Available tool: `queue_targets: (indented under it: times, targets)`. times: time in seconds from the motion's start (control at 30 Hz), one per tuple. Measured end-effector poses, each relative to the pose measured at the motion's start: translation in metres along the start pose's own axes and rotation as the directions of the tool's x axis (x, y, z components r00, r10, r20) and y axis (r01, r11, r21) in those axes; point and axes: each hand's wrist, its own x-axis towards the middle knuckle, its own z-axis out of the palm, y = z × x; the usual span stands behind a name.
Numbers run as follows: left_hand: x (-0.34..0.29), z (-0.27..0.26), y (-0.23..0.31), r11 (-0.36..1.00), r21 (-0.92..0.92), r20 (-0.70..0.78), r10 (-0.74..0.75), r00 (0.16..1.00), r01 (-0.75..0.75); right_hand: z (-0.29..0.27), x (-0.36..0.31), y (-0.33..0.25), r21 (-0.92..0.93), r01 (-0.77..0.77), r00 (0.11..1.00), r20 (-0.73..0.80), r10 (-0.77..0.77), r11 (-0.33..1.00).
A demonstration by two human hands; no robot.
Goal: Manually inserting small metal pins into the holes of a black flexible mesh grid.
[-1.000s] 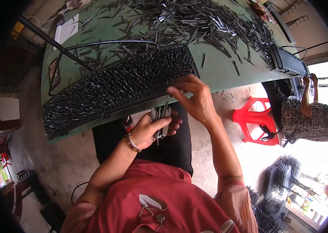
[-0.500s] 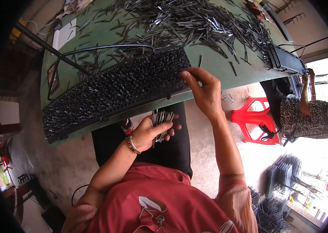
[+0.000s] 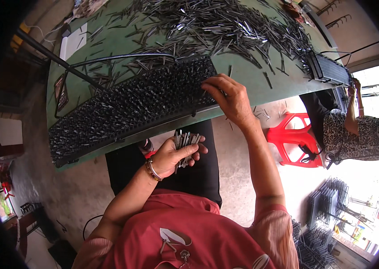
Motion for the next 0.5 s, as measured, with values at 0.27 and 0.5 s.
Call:
queue_targets:
  times: [0.27, 0.5]
  targets:
    - [-0.0001, -0.0007, -0.0014, 1.0, -0.016, 0.005, -0.014, 1.0, 0.014, 0.0037, -0.0035, 0.0045, 0.218, -0.229, 0.972, 0.007, 0.233, 0.949]
    - [0.0004, -0.0017, -0.0029, 1.0, -0.018, -0.007, -0.014, 1.0, 0.014, 0.0014, 0.004, 0.0104, 0.07, -0.065, 0.998, -0.002, 0.065, 0.995]
